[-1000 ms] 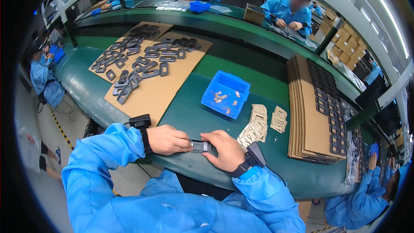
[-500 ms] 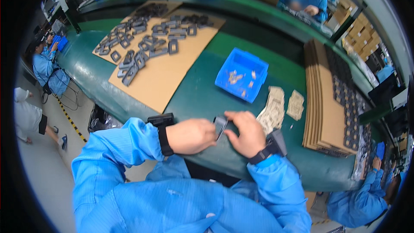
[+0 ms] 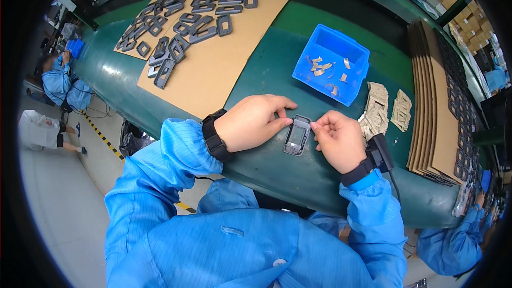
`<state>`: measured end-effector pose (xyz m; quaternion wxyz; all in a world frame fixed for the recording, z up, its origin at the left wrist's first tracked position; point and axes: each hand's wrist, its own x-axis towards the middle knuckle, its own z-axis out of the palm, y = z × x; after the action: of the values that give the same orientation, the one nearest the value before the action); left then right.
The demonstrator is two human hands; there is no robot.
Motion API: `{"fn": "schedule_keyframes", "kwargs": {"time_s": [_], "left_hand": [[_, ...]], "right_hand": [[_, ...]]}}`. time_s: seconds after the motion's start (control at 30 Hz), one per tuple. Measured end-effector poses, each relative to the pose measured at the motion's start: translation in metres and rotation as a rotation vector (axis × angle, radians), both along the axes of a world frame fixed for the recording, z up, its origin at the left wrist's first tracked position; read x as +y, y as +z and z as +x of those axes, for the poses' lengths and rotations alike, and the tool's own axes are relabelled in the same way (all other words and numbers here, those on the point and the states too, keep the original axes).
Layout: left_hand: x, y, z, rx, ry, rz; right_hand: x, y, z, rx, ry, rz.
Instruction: The recorder is on a factory production line, manually applying adhesive strips and frames to small plastic component parts.
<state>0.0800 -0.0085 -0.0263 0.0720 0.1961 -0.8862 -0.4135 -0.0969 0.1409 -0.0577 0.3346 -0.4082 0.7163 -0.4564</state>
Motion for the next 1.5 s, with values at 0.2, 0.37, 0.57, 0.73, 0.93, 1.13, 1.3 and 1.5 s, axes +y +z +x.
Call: {"fn": "schedule_keyframes", "kwargs": {"time_s": [0.2,0.37,0.57,0.73,0.93,1.13,1.3,1.5], "left_hand": [[-0.001,-0.008,-0.002,0.075,-0.052,-0.047],[0.004,-0.003,-0.013,0.061,0.002,-0.051],[-0.002,-0.011,-0.022,-0.014,0.008,0.009],[-0.006,-0.005,-0.024,-0.081,0.1,0.36],[0.022,-0.005,-0.011,0.074,0.087,-0.139],[0.046,0.033,-0.031,0.415,0.015,-0.342],[0.039,0.048,-0.066,0.617,0.008,-0.567],[0.028,0.027,-0.084,0.68,-0.082,-0.493]], "right_hand": [[-0.003,0.008,-0.001,-0.056,0.037,0.041],[-0.008,0.005,-0.003,0.096,0.035,0.066],[-0.02,0.018,-0.001,0.368,0.092,0.156],[-0.01,0.007,0.013,0.539,-0.014,0.055],[-0.009,0.005,0.012,0.564,0.004,-0.033],[0.008,0.013,0.009,-0.267,0.045,-0.34],[0.014,0.037,-0.015,-0.392,-0.134,-0.516],[0.014,0.032,-0.034,-0.501,-0.235,-0.527]]}}
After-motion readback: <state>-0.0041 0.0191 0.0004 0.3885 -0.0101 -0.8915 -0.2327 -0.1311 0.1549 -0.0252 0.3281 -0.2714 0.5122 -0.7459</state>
